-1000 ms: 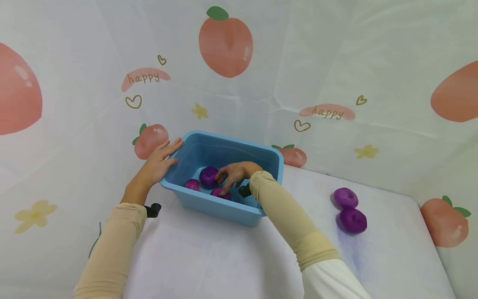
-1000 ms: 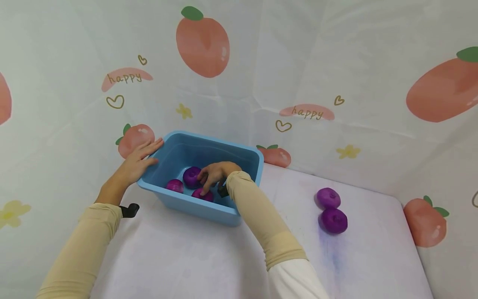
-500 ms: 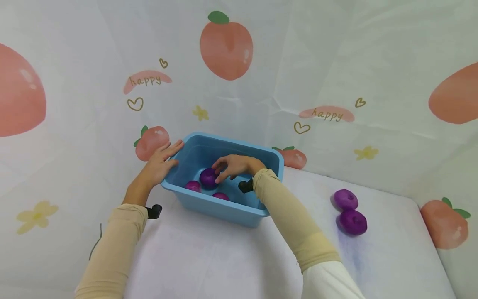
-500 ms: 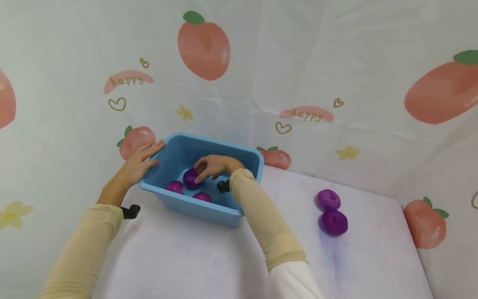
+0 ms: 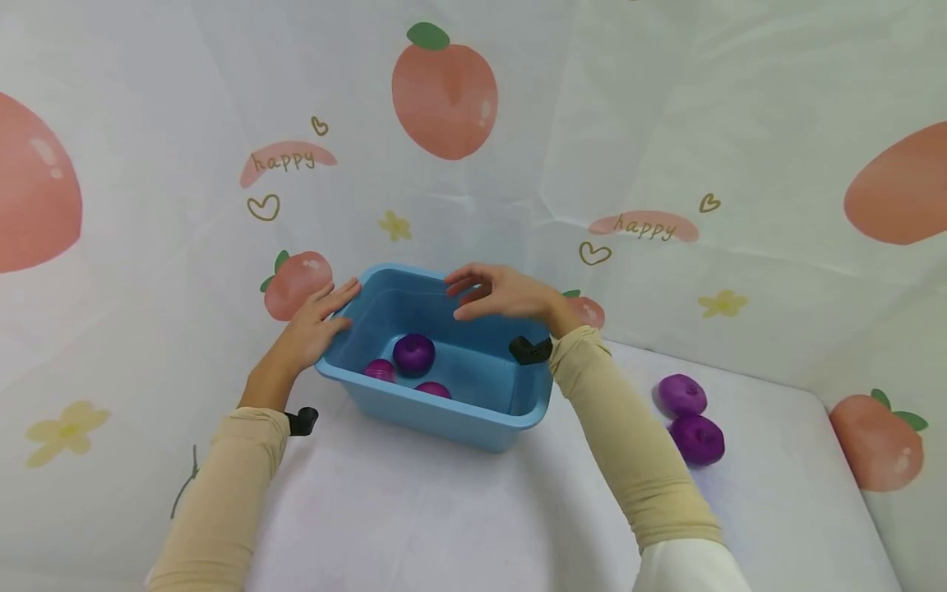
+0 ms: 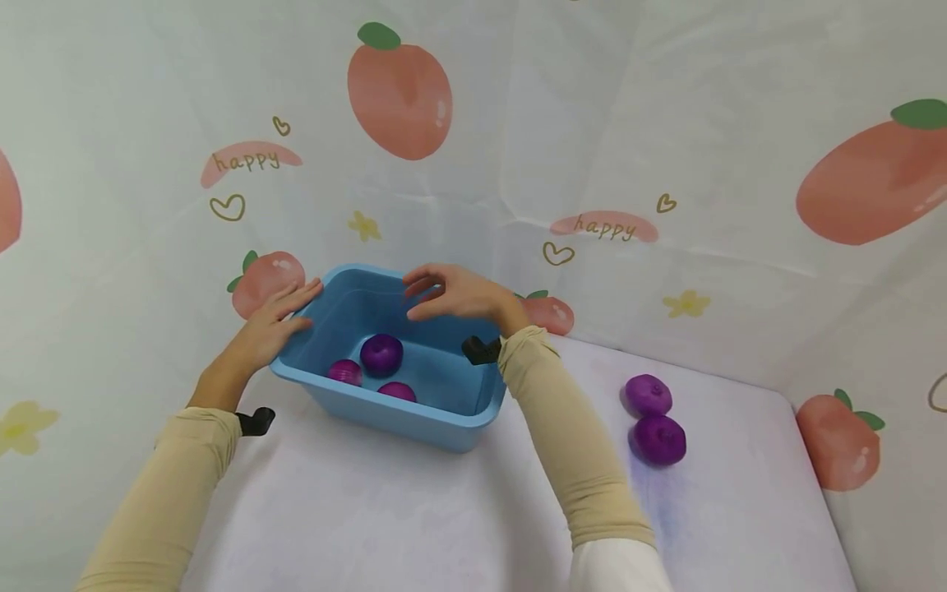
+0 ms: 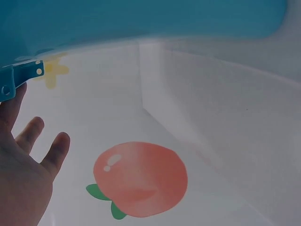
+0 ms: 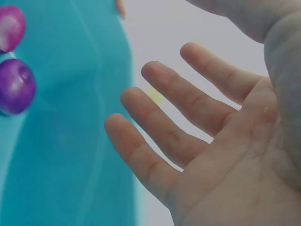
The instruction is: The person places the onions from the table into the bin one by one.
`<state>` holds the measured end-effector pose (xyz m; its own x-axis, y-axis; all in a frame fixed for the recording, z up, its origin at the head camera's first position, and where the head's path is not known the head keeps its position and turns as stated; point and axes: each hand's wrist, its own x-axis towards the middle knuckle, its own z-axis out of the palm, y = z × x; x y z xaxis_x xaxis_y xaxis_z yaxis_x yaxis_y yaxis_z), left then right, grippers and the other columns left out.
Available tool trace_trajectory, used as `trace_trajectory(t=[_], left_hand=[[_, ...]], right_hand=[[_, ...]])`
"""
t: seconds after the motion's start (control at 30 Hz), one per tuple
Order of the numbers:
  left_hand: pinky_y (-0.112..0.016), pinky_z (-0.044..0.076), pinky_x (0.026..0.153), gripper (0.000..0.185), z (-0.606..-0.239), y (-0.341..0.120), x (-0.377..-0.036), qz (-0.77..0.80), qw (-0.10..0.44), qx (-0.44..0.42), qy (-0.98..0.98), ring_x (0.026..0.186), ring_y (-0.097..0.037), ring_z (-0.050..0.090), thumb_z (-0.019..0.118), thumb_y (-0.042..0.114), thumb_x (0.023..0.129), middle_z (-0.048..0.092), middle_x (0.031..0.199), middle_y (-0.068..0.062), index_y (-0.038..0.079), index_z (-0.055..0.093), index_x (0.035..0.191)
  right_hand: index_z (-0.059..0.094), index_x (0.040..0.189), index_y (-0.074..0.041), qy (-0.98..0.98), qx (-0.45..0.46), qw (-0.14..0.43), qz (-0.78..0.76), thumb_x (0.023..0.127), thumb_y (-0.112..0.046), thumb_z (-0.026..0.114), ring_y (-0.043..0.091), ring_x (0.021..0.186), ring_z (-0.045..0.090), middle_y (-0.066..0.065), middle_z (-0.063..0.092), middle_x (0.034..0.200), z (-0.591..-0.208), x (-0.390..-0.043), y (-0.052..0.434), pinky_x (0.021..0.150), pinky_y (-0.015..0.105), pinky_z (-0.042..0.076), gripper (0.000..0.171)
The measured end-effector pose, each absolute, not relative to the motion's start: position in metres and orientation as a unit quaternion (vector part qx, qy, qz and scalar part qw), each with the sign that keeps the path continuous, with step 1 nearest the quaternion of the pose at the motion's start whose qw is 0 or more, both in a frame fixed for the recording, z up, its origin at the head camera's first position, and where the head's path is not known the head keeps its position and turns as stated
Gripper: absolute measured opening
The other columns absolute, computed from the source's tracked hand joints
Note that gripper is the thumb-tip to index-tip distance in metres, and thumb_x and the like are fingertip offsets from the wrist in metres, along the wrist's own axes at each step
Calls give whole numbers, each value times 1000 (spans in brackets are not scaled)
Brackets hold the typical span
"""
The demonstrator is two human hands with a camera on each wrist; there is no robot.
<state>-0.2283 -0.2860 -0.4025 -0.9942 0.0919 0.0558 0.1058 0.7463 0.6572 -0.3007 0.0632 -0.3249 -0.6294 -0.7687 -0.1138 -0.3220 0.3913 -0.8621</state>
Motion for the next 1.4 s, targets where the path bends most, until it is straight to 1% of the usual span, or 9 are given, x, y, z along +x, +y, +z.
trace_trajectory(t=[0.23,0.53,0.63,0.77,0.87,0.97,1.17,1.27,1.4], left_hand=[[-79,22,115,60,-400,-287,-230,-351,13,-57,-935,161,-37,8,47,25,102,27,170,1,31,32,160],[-80,18,116,61,-397,-291,-227,-352,12,-58,-934,161,-38,6,47,23,102,26,170,1,29,31,161],[-80,17,117,61,-398,-291,-227,-350,10,-62,-935,161,-38,7,46,23,102,25,170,1,30,30,161],[-80,16,117,61,-399,-292,-228,-348,9,-65,-935,161,-38,7,46,24,102,24,171,2,30,29,161],[-80,17,116,61,-398,-293,-228,-349,10,-66,-935,161,-39,7,46,24,103,24,171,1,29,29,161],[-80,18,116,61,-398,-293,-228,-351,7,-65,-934,161,-39,7,46,24,103,24,171,1,29,29,161],[-81,19,115,61,-397,-293,-226,-351,2,-58,-935,161,-38,6,46,26,103,23,171,4,32,28,161],[-81,19,115,61,-397,-293,-227,-353,2,-58,-934,161,-38,6,46,26,103,23,171,4,32,28,161],[-81,19,115,61,-397,-292,-228,-355,4,-61,-933,161,-39,6,46,25,103,24,170,2,30,29,161]], right_hand=[[54,144,-21,826,-304,171,-442,90,-27,77,27,133,59,5,61,144,-307,-293,122,112,49,49,59],[56,142,-15,859,-222,111,-448,92,-28,76,30,134,58,6,62,141,-312,-286,193,112,52,46,56],[54,143,-13,869,-189,98,-446,93,-28,74,30,136,56,6,60,143,-321,-282,218,109,43,47,56],[50,147,-12,882,-156,83,-436,95,-28,72,31,139,53,9,54,149,-335,-276,249,99,23,49,59],[45,150,-10,892,-133,81,-425,96,-32,71,34,142,50,13,49,154,-346,-270,271,93,16,48,64],[44,151,-9,902,-112,83,-408,96,-39,70,37,143,48,15,46,156,-357,-262,290,96,22,49,68],[40,152,-7,914,-84,89,-386,96,-43,69,43,145,43,19,41,160,-377,-247,319,110,57,44,73],[37,154,-4,917,-67,93,-382,96,-43,68,47,146,39,22,38,161,-389,-242,334,111,64,41,76],[34,155,-1,918,-34,93,-383,96,-43,67,51,146,36,27,36,161,-410,-238,353,112,65,40,79]])
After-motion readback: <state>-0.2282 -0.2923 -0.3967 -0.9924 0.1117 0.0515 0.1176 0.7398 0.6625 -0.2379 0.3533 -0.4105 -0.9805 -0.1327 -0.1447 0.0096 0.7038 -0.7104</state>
